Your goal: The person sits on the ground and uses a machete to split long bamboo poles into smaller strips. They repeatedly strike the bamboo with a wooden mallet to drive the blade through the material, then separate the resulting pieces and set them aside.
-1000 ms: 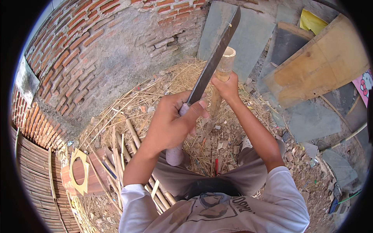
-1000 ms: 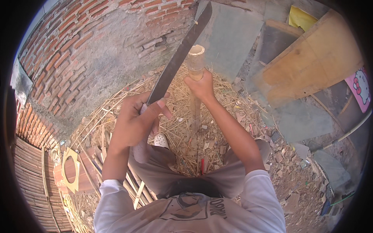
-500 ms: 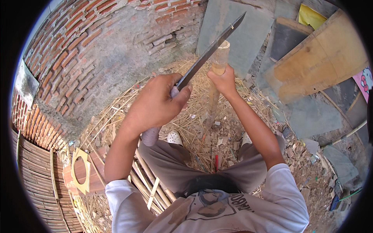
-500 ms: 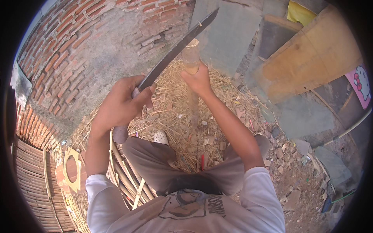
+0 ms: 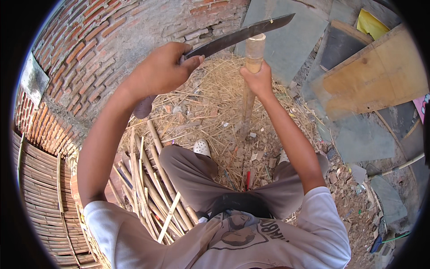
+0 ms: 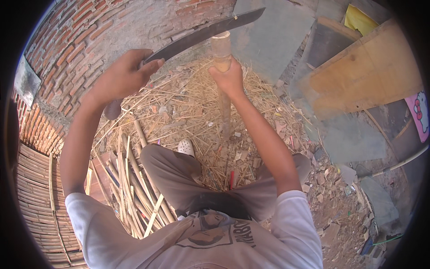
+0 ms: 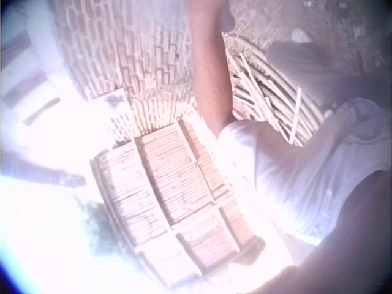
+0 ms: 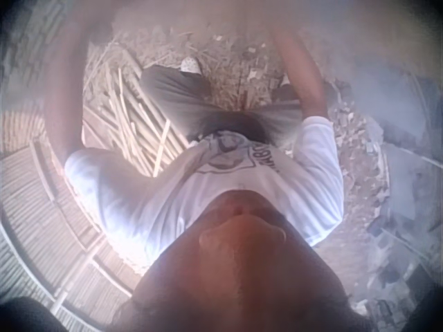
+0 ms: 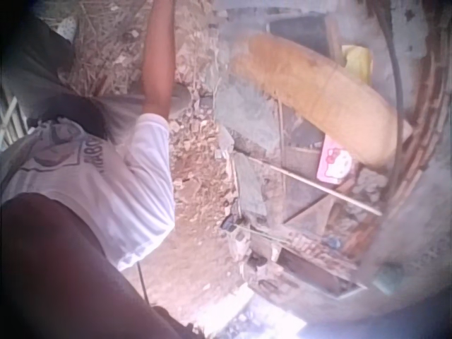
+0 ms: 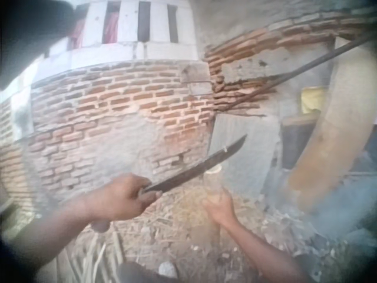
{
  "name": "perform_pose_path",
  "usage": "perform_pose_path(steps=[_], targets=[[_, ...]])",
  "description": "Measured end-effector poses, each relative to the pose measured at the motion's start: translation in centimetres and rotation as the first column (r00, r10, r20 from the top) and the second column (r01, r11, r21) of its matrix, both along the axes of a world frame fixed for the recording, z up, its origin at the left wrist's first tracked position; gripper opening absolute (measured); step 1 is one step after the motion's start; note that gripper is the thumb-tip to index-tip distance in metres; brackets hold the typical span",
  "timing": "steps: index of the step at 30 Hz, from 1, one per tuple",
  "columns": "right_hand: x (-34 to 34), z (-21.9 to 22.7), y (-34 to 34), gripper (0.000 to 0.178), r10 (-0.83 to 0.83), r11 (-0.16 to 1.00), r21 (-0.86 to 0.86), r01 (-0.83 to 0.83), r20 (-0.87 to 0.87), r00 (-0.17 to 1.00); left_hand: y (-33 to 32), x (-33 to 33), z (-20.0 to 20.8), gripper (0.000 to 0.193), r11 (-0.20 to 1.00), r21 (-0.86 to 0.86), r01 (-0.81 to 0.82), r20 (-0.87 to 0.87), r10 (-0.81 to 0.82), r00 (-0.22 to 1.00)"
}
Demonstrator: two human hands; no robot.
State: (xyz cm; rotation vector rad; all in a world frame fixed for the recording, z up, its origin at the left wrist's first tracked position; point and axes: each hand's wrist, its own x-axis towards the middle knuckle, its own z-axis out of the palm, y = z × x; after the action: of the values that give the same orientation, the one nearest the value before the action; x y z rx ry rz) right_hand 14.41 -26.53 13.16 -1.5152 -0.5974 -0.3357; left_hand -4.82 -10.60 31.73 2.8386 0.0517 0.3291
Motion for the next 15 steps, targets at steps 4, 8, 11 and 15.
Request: perform_pose_path(steps=[4, 8, 11, 15], targets=[[0.0, 0.1, 0.6, 0.033, -0.018, 1.0, 0.002, 0.018, -0.021, 1.0, 0.4, 0.4, -0.2, 0.038, 0.999, -0.044, 0.009, 0.003, -0.008, 1.0], [0.5, -0.1, 0.8, 0.036, -0.013, 1.0, 0.02, 0.014, -0.082, 0.997, 0.2, 0.8, 0.1, 0.037, 0.995, -0.099, -0.013, -0.035, 0.01, 0.999], [0.8, -0.2, 0.4, 0.037, -0.055, 0.998, -0.006, 0.055, -0.038, 0.998, 0.2, 0.9, 0.1, 0.038, 0.991, -0.136, -0.002, 0.0, 0.002, 1.0], [1.1, -0.3, -0.2, 0.038, -0.071, 0.997, -0.006, 0.071, -0.055, 0.996, -0.3, 0.8, 0.7, 0.038, 0.976, -0.204, -0.07, -0.035, 0.064, 0.997]])
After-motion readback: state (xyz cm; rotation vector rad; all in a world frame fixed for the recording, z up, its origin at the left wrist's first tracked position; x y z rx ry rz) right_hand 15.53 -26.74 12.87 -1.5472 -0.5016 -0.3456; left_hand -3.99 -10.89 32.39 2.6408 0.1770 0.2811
